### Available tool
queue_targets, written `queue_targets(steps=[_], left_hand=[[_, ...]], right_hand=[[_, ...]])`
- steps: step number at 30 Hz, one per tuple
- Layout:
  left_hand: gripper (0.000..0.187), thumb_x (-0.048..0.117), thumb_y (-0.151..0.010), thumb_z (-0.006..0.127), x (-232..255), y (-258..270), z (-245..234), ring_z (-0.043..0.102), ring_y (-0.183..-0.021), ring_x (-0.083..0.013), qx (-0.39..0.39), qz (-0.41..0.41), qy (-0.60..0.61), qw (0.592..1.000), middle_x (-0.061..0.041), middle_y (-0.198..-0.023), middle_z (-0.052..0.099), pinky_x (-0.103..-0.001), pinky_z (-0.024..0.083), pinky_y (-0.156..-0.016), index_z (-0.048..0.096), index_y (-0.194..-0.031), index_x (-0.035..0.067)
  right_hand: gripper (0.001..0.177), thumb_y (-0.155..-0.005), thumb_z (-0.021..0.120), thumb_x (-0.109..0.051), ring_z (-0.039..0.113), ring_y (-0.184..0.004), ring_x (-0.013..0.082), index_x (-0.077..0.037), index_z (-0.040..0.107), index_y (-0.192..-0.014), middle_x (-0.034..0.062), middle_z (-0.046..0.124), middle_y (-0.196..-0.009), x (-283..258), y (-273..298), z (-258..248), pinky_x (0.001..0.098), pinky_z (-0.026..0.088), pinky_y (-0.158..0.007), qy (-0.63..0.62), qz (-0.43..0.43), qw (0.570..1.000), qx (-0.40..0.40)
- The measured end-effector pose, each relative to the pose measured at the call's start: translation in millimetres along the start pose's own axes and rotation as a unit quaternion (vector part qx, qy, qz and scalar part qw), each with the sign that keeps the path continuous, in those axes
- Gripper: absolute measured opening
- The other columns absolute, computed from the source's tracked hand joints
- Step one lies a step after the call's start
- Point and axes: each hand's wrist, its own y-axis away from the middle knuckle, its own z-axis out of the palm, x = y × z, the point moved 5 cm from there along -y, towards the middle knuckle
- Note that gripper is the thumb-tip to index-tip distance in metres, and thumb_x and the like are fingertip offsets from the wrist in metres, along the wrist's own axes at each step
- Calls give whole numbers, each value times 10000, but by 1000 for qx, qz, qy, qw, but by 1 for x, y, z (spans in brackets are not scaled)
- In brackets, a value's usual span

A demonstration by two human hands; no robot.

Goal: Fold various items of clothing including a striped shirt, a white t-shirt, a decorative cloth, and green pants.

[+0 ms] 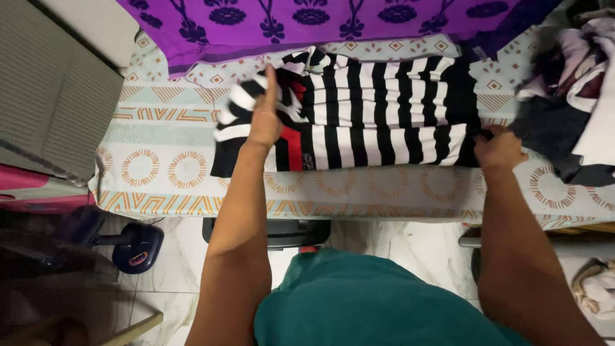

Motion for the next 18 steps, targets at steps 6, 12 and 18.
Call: queue_targets(steps=[6,12,18], left_hand=[[915,139,-804,684,-46,53,-3,565,-1250,-331,-99,-279,-297,908,-98,-1340,605,-663,412,-1044,265,-1597,315],[595,460,-824,783,-99,138,-37,476,-1268,-367,3,-497,-287,819,-132,-1302,533,-590,512,-896,507,-1224,117],[571,419,-890,757,-92,146,-42,659,-1087,-450,-4,-470,-240,849,-223,-1306,569,-538,554,-889,485,-1272,93]], right_hand=[[667,-782,784,-280,387,-1377,457,-110,610,-1403,206,513,-1558,-28,73,-27,700,366,-968,4,-94,983,157],[616,-816,820,-239,553,-1227,516,6,564,-1319,318,598,-1302,67,49,72,536,466,-1068,-166,7,977,136],[661,-745,888,-140,724,-1035,422,-2,565,-1305,239,738,-1154,35,50,65,460,565,-900,-240,-129,924,269]])
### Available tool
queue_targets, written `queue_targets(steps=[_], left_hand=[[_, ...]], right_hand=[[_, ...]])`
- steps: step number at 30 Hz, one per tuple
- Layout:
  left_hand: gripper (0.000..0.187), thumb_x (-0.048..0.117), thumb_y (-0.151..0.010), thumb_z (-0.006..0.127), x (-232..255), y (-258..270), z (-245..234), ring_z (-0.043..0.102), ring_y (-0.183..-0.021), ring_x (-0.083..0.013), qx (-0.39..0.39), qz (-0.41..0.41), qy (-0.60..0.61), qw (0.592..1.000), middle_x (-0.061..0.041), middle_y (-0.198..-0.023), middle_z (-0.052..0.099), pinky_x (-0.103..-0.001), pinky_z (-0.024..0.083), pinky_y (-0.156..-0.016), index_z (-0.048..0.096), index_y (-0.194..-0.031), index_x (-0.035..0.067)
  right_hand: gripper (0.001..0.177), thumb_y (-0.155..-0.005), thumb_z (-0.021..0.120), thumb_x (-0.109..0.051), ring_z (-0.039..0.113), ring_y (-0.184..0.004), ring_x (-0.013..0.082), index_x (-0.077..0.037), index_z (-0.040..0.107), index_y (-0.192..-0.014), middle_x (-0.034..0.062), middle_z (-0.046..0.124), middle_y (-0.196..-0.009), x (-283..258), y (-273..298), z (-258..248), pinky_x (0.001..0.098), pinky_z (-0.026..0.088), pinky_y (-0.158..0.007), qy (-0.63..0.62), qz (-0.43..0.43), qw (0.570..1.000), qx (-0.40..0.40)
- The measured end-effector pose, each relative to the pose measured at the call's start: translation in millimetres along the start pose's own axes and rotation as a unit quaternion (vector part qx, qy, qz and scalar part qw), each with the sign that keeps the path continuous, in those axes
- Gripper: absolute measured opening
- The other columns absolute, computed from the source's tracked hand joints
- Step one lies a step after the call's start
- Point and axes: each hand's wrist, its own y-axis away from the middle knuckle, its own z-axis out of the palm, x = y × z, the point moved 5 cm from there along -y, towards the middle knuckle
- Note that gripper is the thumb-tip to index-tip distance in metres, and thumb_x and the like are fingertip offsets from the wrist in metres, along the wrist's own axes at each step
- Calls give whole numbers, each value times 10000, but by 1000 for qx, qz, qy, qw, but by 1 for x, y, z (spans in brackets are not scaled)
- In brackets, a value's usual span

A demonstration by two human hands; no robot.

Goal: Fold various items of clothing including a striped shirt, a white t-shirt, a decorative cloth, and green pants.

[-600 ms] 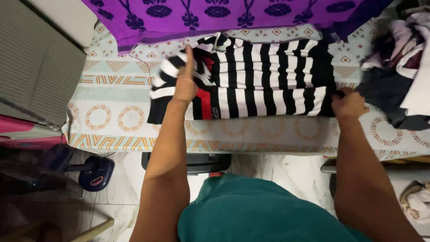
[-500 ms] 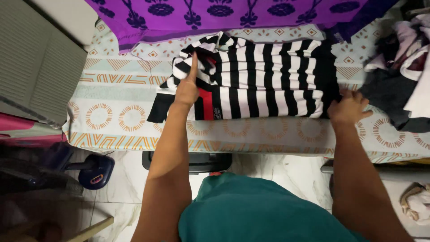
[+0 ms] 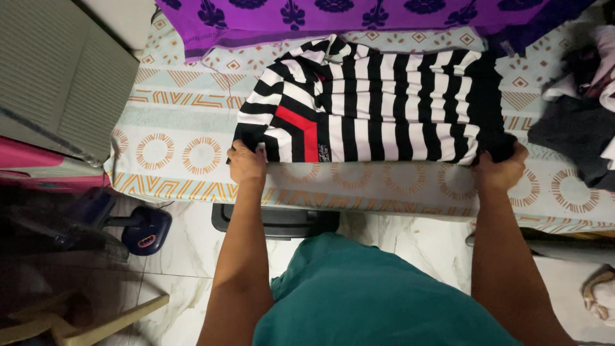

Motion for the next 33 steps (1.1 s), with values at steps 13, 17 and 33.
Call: queue_targets(steps=[13,17,33], left_hand=[[515,-14,-655,756,-36,-37,47,658,-879,-414,225,116,308,917,-236,-964,654,-487,533,-830,494,-1098,2],[327,-16,-720,664,-58,-40,37,624,-779,-340,218,80,368,900,-155,-864,620,-450,528,-754,552,-1023,34],[208,45,-957,520,14,59,62,590,-1156,-342,116,374,203,898,-135,-1174,623,-448,485,-1023,635,-1126,82]], right_hand=[[232,-743,889,-189,710,-839,265,-158,826,-963,119,763,-925,23,-11,-11,373,548,-824,-3,135,982,-134],[216,-704,821,-123,730,-840,247,-165,841,-915,98,778,-915,64,-14,-13,342,558,-840,10,132,987,-90],[489,-738,696,-254,440,-1283,463,-95,652,-1199,250,533,-1353,-207,65,-26,691,362,-888,147,-149,955,-209]])
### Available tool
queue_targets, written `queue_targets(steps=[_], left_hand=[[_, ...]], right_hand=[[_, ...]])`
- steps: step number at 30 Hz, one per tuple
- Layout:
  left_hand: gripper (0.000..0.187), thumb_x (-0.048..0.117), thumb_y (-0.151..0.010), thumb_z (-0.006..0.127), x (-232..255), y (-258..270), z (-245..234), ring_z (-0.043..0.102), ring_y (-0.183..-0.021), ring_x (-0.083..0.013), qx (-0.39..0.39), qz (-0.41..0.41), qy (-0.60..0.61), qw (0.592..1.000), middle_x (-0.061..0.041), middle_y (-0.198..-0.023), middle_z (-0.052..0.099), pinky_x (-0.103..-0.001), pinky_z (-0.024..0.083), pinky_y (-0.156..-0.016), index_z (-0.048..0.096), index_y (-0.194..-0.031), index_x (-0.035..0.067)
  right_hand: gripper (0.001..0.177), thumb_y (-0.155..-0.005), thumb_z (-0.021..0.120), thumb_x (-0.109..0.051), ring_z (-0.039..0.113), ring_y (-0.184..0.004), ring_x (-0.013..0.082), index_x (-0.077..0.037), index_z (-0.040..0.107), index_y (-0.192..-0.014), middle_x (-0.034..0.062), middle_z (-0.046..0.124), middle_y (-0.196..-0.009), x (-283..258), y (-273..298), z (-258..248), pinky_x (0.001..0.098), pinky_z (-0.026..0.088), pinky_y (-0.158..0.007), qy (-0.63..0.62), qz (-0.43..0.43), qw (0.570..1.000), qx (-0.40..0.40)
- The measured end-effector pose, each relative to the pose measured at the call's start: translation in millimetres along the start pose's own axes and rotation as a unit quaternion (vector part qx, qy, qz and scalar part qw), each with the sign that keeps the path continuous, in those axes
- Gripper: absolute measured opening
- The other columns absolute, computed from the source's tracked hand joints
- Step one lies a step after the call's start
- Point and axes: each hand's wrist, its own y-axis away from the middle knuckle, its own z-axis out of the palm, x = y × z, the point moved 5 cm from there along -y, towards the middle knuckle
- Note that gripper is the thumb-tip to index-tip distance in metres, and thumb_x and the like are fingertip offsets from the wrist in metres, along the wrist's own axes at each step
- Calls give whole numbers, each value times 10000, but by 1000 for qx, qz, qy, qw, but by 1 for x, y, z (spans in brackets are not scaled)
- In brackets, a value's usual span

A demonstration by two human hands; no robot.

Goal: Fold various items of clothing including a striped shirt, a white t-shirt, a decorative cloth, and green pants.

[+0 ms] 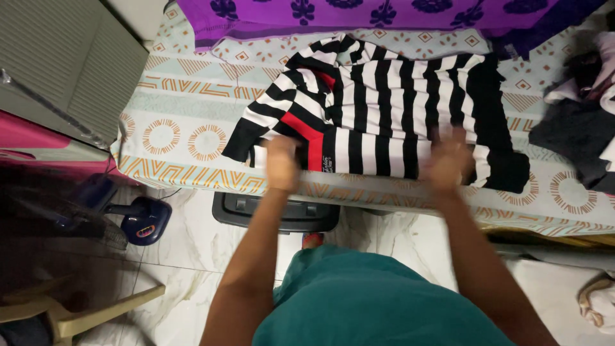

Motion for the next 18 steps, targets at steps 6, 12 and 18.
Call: queue_targets(steps=[6,12,18], left_hand=[[655,463,-955,566,98,23,41,311,-1509,-310,-214,135,-124,960,-57,-1617,384,-799,163,-1077,417,-1536,199],[720,610,-936,490,51,0,13,75,-1568,-382,-293,13,-242,925,-9,-1723,113,-870,37,-1045,285,-1595,403],[795,620,-922,521,55,-2,4,68,-1548,-409,-277,-10,-264,924,-60,-1702,116,-882,45,-1033,263,-1612,322]], right_hand=[[635,-946,602,-329,319,-1481,353,-76,420,-1499,164,383,-1600,-158,13,29,705,241,-1086,-124,-219,954,-163],[639,-987,579,-332,312,-1545,315,-114,419,-1566,59,328,-1671,-90,1,23,714,277,-1120,-60,-254,959,-113],[628,-829,695,-371,345,-1436,406,-94,545,-1372,207,377,-1569,-115,-48,1,739,260,-1040,-51,-162,982,-80]])
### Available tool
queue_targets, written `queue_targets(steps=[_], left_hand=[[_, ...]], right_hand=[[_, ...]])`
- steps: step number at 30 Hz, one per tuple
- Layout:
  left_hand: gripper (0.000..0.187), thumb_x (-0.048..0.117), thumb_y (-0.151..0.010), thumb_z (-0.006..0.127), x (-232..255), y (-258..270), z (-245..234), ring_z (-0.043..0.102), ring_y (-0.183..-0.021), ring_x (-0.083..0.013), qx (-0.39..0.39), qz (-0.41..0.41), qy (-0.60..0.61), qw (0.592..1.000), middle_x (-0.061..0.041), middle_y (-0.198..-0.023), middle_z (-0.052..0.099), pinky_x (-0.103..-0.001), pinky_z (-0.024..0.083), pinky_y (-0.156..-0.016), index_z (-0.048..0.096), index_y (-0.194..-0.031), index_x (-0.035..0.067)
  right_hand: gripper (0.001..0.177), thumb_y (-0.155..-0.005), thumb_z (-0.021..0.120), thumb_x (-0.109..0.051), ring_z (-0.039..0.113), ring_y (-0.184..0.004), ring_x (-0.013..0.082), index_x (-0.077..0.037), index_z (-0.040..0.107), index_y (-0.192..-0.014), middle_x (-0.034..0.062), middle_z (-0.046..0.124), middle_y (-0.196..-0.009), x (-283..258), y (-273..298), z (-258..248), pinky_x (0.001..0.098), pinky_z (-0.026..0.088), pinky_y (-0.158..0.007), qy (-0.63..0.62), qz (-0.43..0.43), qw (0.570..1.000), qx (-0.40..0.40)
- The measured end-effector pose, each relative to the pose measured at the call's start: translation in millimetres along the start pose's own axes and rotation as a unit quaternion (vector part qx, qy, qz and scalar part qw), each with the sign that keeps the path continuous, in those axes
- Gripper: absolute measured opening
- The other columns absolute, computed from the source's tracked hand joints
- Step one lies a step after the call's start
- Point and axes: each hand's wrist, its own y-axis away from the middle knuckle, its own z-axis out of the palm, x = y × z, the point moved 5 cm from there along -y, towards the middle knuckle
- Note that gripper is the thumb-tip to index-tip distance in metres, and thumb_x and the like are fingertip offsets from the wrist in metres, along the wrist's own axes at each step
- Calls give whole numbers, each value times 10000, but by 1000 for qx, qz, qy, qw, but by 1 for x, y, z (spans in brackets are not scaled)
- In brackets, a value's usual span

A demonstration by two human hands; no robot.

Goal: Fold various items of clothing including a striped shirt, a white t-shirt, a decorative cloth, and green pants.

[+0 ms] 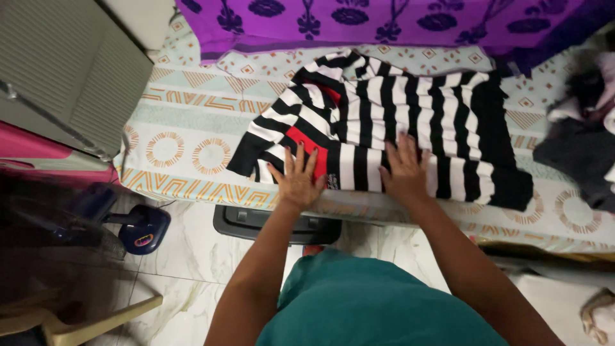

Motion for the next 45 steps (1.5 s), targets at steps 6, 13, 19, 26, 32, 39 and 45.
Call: queue_targets(steps=[6,13,19,26,32,39,45], left_hand=[[823,637,-904,514,2,3,-6,50,-1562,-402,-2,15,6,1000,-103,-1711,129,-852,49,-1066,293,-1614,285],[819,675,-944,442,-7,-2,4,-14,-1589,-385,-101,14,-6,995,-90,-1711,144,-791,-3,-1139,266,-1610,231],[880,671,-920,436,-10,-5,29,39,-1557,-361,-74,57,51,994,-106,-1688,161,-760,-36,-1139,234,-1627,188],[869,657,-914,528,-10,-5,19,123,-1547,-395,-47,92,30,994,-164,-1667,239,-785,15,-1161,335,-1600,159],[875,600,-859,626,-11,-5,-2,128,-1559,-389,25,101,63,993,-156,-1687,193,-841,101,-1077,376,-1576,167],[790,596,-880,596,-19,-13,-12,48,-1543,-412,-32,55,59,996,-86,-1702,103,-872,33,-1034,348,-1573,309],[735,588,-924,558,-20,-18,-4,41,-1561,-408,-28,15,41,999,-80,-1714,93,-861,21,-1062,341,-1582,342]], right_hand=[[453,-889,687,-29,644,-1186,382,-106,645,-1334,171,664,-1298,-105,-102,26,432,536,-1009,-335,-187,923,-29],[503,-890,591,-36,704,-971,327,-211,670,-1354,145,702,-1122,-191,-136,79,403,568,-863,-380,-103,881,-261],[158,-871,711,-172,468,-1320,351,-109,719,-1016,99,487,-1534,-224,-121,63,498,473,-1000,-162,-305,930,-121],[526,-736,690,-65,411,-1416,317,-115,706,-1259,27,500,-1505,-207,-138,74,599,331,-1086,-155,-293,932,-147],[408,-870,629,62,598,-1301,285,-71,672,-1253,97,597,-1401,-128,-171,58,426,498,-1103,-507,-150,849,0],[136,-1067,593,-249,630,-862,167,-139,638,-1002,-3,644,-885,39,-74,-10,377,525,-809,-941,110,320,-9],[143,-903,647,-212,681,-869,146,-154,704,-1019,-34,710,-925,100,13,21,315,568,-809,-796,385,464,-48]])
